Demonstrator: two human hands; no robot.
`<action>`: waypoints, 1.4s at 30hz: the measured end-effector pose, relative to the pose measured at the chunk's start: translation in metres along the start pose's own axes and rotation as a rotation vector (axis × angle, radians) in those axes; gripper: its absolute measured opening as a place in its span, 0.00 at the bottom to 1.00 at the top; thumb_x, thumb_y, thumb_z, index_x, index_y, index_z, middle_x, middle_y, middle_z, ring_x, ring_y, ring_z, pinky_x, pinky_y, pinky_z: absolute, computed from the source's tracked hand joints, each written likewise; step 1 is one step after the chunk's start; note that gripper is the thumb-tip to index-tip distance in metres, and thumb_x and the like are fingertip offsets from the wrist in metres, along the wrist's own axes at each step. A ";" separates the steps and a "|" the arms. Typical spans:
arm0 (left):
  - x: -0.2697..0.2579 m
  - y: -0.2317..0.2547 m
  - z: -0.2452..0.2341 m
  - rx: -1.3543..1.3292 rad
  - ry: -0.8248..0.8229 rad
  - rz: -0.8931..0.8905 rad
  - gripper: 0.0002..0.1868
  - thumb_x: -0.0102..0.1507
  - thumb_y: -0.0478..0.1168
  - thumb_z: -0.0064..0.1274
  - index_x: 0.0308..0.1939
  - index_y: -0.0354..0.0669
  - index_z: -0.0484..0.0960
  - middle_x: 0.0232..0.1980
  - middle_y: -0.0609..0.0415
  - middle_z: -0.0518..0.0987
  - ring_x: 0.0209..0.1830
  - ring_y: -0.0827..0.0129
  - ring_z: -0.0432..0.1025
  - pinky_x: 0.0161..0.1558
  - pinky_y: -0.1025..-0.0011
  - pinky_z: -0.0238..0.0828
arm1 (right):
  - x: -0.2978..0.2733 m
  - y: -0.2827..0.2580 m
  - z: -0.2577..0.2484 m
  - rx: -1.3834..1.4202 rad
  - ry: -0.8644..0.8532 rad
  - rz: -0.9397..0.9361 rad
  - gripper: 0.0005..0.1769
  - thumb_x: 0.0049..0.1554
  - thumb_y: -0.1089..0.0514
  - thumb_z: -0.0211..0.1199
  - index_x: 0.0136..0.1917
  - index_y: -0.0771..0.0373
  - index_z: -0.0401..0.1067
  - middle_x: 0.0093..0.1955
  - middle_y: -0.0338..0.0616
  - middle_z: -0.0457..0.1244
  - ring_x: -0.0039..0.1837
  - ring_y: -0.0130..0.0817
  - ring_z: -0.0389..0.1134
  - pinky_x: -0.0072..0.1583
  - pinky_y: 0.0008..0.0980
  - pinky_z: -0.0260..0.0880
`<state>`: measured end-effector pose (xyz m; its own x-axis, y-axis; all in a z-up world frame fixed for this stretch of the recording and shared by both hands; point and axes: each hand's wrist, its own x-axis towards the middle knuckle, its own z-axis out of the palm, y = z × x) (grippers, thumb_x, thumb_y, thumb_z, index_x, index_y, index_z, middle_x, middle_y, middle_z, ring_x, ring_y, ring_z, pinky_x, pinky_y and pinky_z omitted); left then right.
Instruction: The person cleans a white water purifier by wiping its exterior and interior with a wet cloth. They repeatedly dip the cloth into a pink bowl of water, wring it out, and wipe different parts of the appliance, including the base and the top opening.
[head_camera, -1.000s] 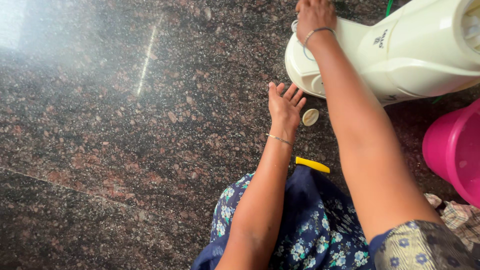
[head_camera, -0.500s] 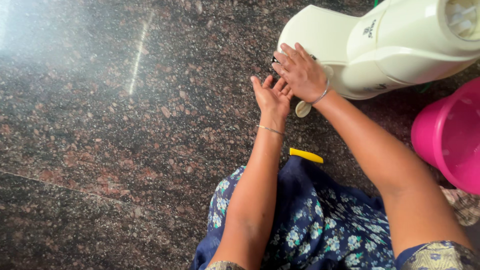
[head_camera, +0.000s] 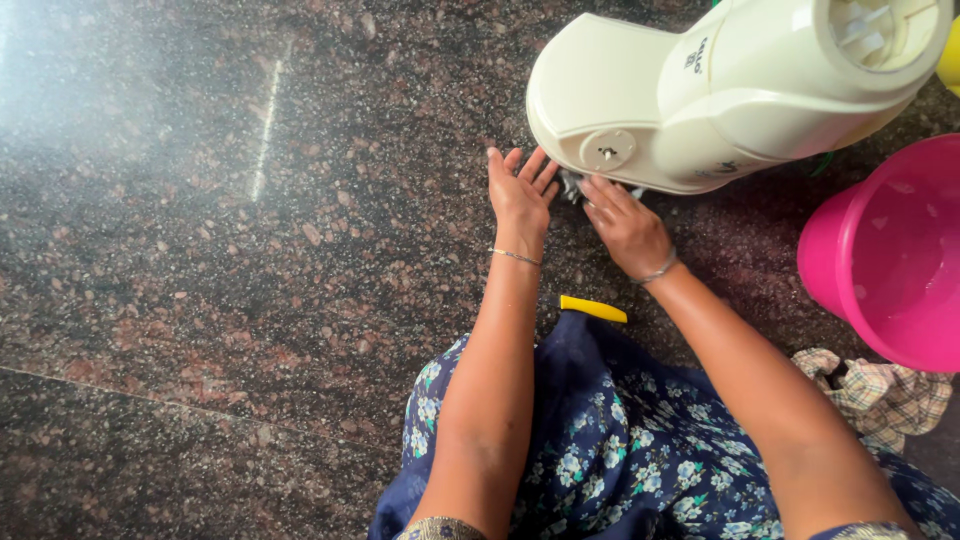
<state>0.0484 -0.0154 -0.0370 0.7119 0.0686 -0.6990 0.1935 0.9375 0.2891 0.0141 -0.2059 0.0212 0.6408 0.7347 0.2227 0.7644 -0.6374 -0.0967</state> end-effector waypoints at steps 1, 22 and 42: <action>0.000 0.000 0.002 0.029 0.005 0.007 0.41 0.68 0.66 0.33 0.75 0.41 0.53 0.71 0.36 0.71 0.70 0.40 0.65 0.70 0.38 0.45 | 0.000 0.005 -0.009 0.019 0.029 0.036 0.12 0.68 0.67 0.57 0.63 0.63 0.74 0.76 0.43 0.60 0.78 0.42 0.63 0.72 0.41 0.68; 0.021 -0.025 -0.010 0.627 -0.084 0.009 0.24 0.61 0.39 0.52 0.61 0.36 0.78 0.46 0.49 0.82 0.40 0.60 0.71 0.40 0.56 0.63 | 0.030 0.004 -0.032 -0.189 0.236 0.187 0.09 0.65 0.65 0.64 0.59 0.64 0.80 0.71 0.50 0.66 0.72 0.50 0.67 0.69 0.41 0.72; -0.059 0.044 0.051 1.122 -0.162 0.537 0.16 0.66 0.37 0.53 0.58 0.43 0.84 0.49 0.49 0.78 0.41 0.69 0.74 0.43 0.72 0.72 | 0.073 0.018 -0.044 -0.178 0.440 0.108 0.20 0.65 0.67 0.65 0.70 0.60 0.73 0.72 0.50 0.62 0.72 0.51 0.65 0.72 0.45 0.70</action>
<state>0.0495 0.0047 0.0504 0.9380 0.2344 -0.2555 0.2646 -0.0077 0.9643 0.0715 -0.1741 0.0780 0.5954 0.5191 0.6132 0.6469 -0.7624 0.0172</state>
